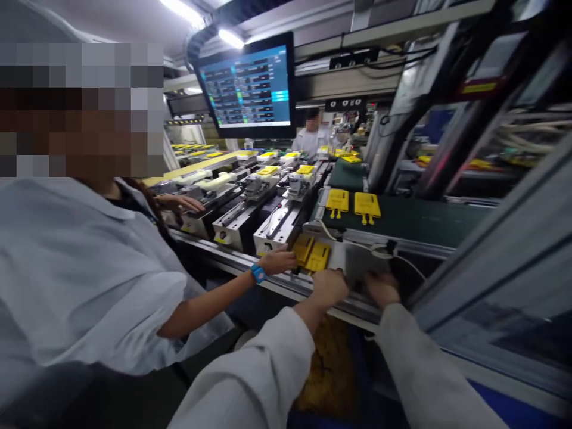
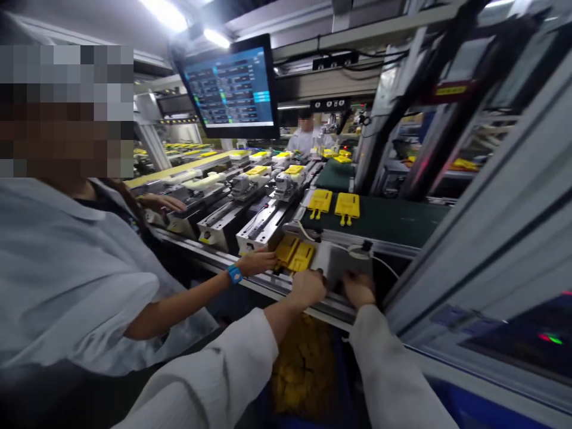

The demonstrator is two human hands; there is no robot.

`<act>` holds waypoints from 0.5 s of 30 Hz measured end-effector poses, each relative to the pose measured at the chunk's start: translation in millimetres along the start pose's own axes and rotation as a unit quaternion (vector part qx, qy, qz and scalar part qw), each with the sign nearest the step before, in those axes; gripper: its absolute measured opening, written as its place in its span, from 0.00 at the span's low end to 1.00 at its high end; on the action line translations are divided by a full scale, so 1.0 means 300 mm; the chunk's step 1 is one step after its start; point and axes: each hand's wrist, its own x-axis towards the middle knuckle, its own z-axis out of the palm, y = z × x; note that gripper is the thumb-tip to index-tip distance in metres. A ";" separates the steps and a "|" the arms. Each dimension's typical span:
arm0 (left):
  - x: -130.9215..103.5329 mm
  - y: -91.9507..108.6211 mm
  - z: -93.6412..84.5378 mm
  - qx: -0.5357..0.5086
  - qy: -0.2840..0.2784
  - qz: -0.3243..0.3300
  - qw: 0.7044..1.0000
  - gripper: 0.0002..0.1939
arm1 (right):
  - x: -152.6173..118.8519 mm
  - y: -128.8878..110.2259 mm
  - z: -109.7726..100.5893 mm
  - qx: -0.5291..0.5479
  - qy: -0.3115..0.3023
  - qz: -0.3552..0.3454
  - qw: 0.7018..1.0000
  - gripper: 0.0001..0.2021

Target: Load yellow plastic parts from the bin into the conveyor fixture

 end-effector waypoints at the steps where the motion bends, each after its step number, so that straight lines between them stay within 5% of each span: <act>1: 0.006 0.001 0.000 0.003 0.000 -0.003 1.000 0.17 | 0.003 -0.001 0.003 0.012 -0.004 0.014 1.000 0.14; 15: 0.029 0.004 -0.002 -0.003 0.006 -0.043 0.999 0.19 | 0.002 -0.015 -0.026 0.129 0.009 0.045 0.991 0.16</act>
